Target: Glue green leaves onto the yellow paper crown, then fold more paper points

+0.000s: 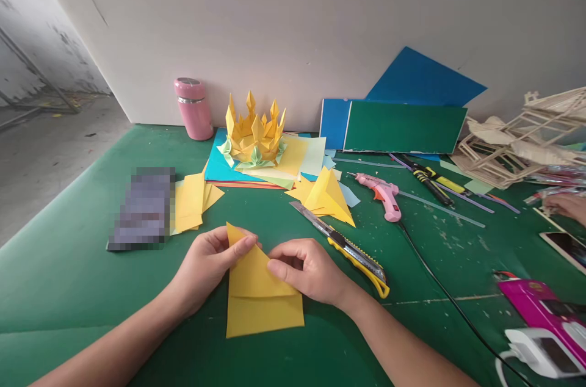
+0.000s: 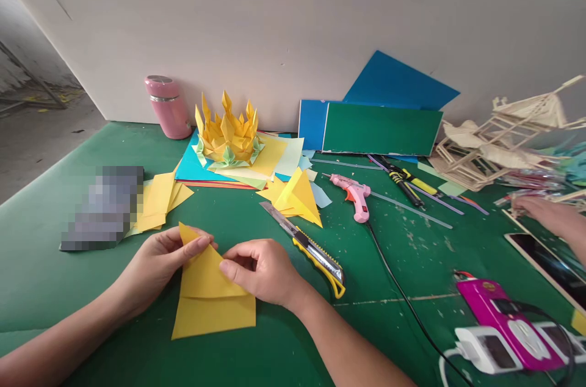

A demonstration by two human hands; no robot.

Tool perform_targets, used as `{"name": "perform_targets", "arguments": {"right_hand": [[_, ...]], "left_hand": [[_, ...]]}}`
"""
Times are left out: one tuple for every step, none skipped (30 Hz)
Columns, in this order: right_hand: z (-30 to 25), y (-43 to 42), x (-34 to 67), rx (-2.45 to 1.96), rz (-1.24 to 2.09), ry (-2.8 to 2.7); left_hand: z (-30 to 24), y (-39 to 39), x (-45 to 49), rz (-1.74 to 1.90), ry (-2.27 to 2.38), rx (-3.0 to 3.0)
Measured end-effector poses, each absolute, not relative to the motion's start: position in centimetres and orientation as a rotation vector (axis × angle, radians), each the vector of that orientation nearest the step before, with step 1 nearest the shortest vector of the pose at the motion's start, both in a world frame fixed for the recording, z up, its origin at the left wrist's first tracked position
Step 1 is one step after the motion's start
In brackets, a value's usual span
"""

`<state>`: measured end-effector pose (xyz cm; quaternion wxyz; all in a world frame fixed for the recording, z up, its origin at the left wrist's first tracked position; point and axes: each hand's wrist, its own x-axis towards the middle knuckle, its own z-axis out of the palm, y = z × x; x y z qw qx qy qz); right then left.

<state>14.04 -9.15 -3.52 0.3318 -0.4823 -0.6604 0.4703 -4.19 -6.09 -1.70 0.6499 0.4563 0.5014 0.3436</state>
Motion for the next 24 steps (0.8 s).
{"name": "perform_targets", "arguments": {"right_hand": [[-3.56,-9.12,13.98,-1.257,1.196,-1.741],[-3.62,-9.09,13.94,-1.255,1.161,-1.757],[-3.72,-9.06,13.91,-1.256,1.129,-1.769],[-3.82,-9.04,13.90,-1.254,1.108,-1.777],[-3.93,-9.03,13.89,-1.251,1.099,-1.778],[-4.04,-9.03,13.88,-1.247,1.100,-1.774],[-4.12,-9.04,13.85,-1.242,1.102,-1.769],[-4.18,-9.05,13.80,-1.235,1.105,-1.764],[-4.21,-9.06,13.74,-1.226,1.108,-1.757],[-4.21,-9.06,13.65,-1.217,1.114,-1.749],[-4.18,-9.06,13.55,-1.209,1.120,-1.741],[-4.13,-9.05,13.44,-1.201,1.126,-1.732],[-4.08,-9.03,13.34,-1.193,1.133,-1.723],[-4.03,-9.01,13.26,-1.188,1.137,-1.718],[-3.98,-8.99,13.19,-1.185,1.138,-1.716],[-3.94,-8.97,13.15,-1.183,1.135,-1.717],[-3.92,-8.96,13.12,-1.182,1.134,-1.715],[-3.91,-8.96,13.11,-1.183,1.137,-1.707],[-3.91,-8.97,13.12,-1.184,1.143,-1.694],[-3.91,-8.98,13.12,-1.188,1.149,-1.675],[-3.92,-8.99,13.14,-1.194,1.152,-1.652],[-3.92,-8.99,13.15,-1.205,1.153,-1.627],[-3.92,-8.99,13.16,-1.217,1.152,-1.604],[-3.92,-8.98,13.18,-1.229,1.149,-1.583]], "left_hand": [[-1.71,-6.23,-4.10,0.763,1.134,1.048],[-1.73,-6.36,-4.00,0.749,1.131,1.062],[-1.77,-6.47,-3.92,0.741,1.130,1.077],[-1.82,-6.55,-3.84,0.736,1.133,1.090],[-1.89,-6.60,-3.79,0.731,1.135,1.102],[-1.98,-6.61,-3.75,0.729,1.134,1.116],[-2.07,-6.59,-3.72,0.729,1.129,1.137],[-2.15,-6.55,-3.72,0.733,1.119,1.169],[-2.21,-6.50,-3.72,0.742,1.106,1.210],[-2.24,-6.45,-3.72,0.750,1.090,1.251],[-2.24,-6.42,-3.72,0.756,1.077,1.283],[-2.20,-6.40,-3.72,0.753,1.068,1.297],[-2.14,-6.39,-3.72,0.742,1.067,1.292],[-2.07,-6.40,-3.72,0.725,1.073,1.273],[-2.00,-6.41,-3.73,0.705,1.085,1.247],[-1.96,-6.43,-3.74,0.685,1.098,1.219],[-1.94,-6.44,-3.77,0.668,1.108,1.194],[-1.95,-6.43,-3.81,0.655,1.114,1.173],[-1.99,-6.42,-3.86,0.647,1.114,1.158],[-2.04,-6.39,-3.91,0.644,1.112,1.153],[-2.09,-6.35,-3.97,0.644,1.109,1.159],[-2.13,-6.31,-4.02,0.646,1.106,1.170],[-2.17,-6.26,-4.06,0.647,1.098,1.179],[-2.19,-6.22,-4.09,0.648,1.081,1.182]]}}
